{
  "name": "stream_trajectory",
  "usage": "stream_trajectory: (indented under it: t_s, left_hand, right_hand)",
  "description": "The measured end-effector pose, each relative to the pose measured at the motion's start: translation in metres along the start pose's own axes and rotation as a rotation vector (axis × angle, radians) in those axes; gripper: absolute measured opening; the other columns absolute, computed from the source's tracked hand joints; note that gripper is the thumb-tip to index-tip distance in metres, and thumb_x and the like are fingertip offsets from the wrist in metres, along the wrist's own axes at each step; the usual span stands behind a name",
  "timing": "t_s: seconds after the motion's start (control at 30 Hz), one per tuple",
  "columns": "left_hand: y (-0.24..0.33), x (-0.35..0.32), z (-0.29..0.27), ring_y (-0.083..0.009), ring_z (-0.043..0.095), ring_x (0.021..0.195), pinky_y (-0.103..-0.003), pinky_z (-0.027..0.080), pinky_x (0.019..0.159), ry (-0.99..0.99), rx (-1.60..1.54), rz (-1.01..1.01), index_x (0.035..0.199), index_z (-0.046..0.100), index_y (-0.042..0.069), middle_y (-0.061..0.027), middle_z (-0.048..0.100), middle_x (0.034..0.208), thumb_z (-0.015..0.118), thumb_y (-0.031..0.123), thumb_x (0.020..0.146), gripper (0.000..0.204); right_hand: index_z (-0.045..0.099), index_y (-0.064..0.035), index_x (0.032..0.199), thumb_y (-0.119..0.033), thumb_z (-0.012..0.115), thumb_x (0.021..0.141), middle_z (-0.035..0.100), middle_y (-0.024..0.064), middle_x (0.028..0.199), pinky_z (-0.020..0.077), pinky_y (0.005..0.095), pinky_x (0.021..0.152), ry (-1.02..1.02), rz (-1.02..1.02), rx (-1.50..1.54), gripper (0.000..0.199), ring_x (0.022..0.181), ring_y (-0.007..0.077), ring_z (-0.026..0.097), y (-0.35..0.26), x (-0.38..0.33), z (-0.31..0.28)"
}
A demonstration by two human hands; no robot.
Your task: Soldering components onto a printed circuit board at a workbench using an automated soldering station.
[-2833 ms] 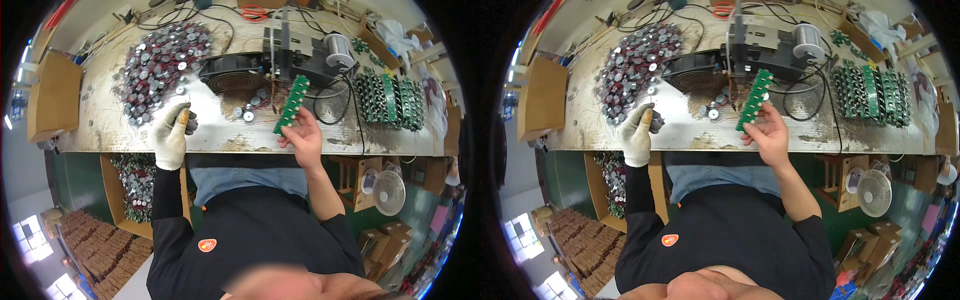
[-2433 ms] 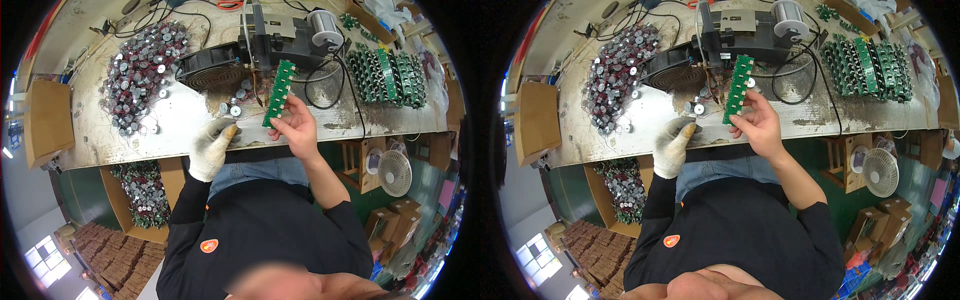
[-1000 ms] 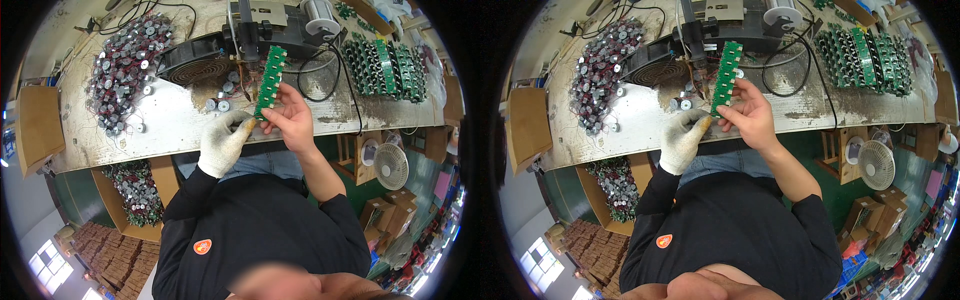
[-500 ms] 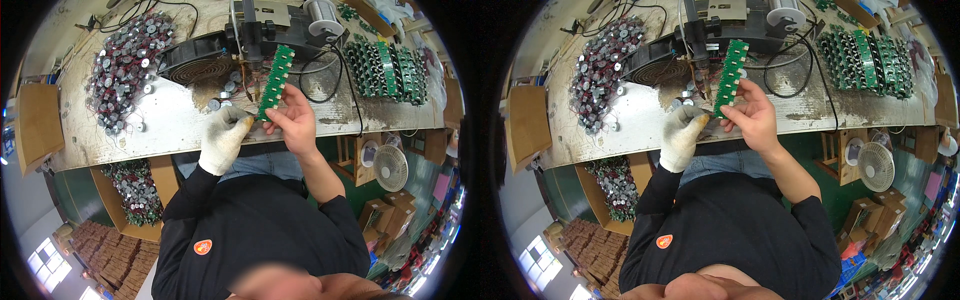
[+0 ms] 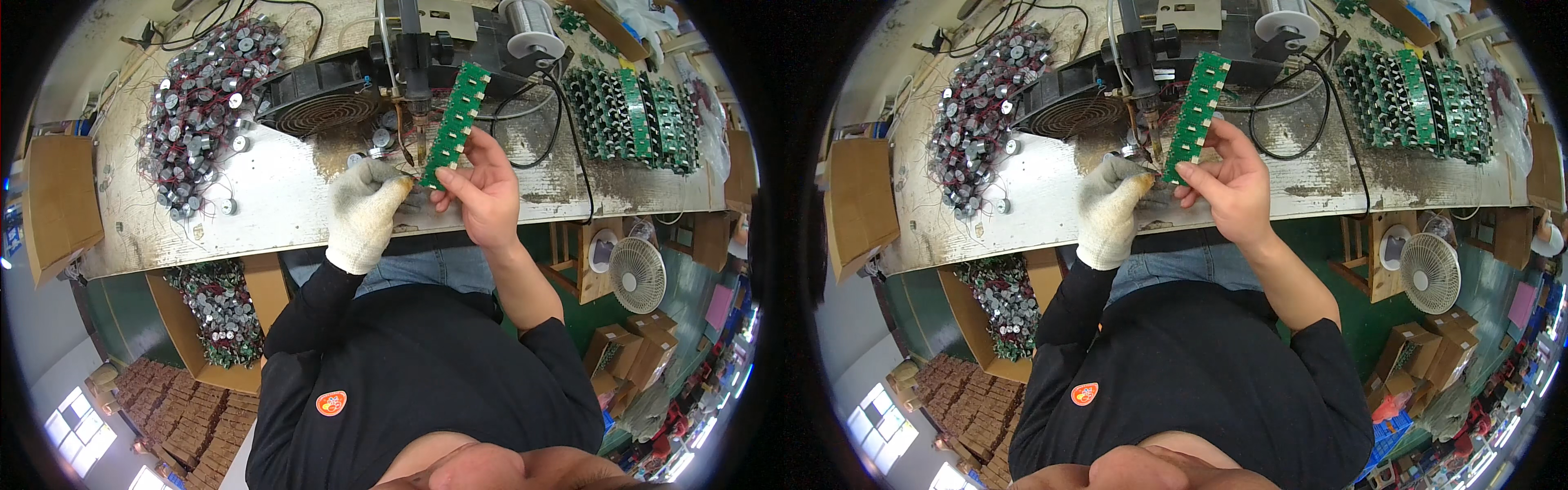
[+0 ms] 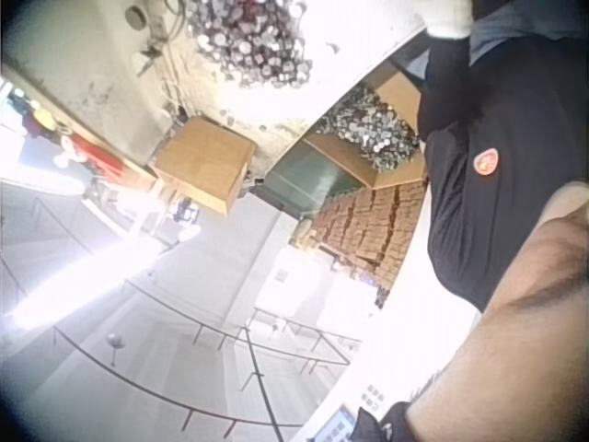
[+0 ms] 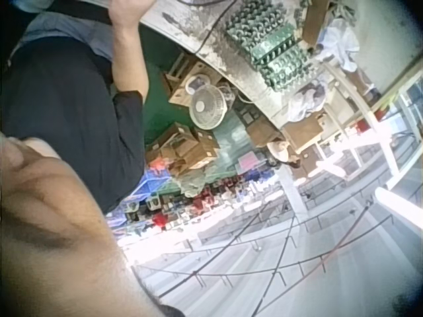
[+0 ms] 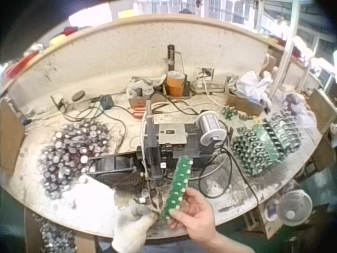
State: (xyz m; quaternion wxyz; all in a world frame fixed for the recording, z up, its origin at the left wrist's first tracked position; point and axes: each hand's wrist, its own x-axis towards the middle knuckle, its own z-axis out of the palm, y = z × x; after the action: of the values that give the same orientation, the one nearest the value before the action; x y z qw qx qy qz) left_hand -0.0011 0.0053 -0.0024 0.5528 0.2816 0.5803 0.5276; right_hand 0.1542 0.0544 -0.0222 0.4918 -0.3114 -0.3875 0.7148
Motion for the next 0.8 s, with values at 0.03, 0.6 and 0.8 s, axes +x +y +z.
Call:
stream_trajectory:
  t_s: [0.03, 0.6, 0.8]
  left_hand:
    - [-0.001, 0.000, -0.001, -0.0094, 0.057, 0.070, -0.023, 0.046, 0.063, 0.001, 0.000, 0.000, 0.085, 0.062, -0.004, -0.0062, 0.062, 0.076, 0.061, 0.010, 0.084, 0.014]
    - [-0.009, 0.000, -0.004, -0.0099, 0.058, 0.070, -0.024, 0.047, 0.062, 0.022, -0.026, -0.007, 0.087, 0.059, -0.004, -0.0065, 0.063, 0.078, 0.062, 0.009, 0.086, 0.013]
    - [-0.005, -0.004, 0.000, -0.0089, 0.057, 0.070, -0.023, 0.047, 0.062, 0.021, -0.141, -0.038, 0.087, 0.060, -0.003, -0.0060, 0.063, 0.078, 0.062, 0.008, 0.086, 0.012]
  right_hand:
    - [0.038, -0.0004, 0.132, 0.011, 0.059, 0.082, 0.053, 0.0154, 0.113, 0.0544, 0.0245, 0.051, 0.000, 0.001, 0.000, 0.055, 0.069, 0.0180, 0.066, -0.001, 0.000, 0.001]
    - [0.040, 0.0002, 0.130, 0.011, 0.060, 0.082, 0.053, 0.0143, 0.115, 0.0540, 0.0244, 0.052, 0.017, -0.017, -0.002, 0.053, 0.070, 0.0164, 0.065, -0.003, -0.001, 0.003]
    - [0.039, 0.0002, 0.131, 0.011, 0.061, 0.082, 0.053, 0.0144, 0.115, 0.0539, 0.0238, 0.051, 0.008, -0.017, -0.012, 0.054, 0.070, 0.0165, 0.065, -0.003, -0.003, 0.002]
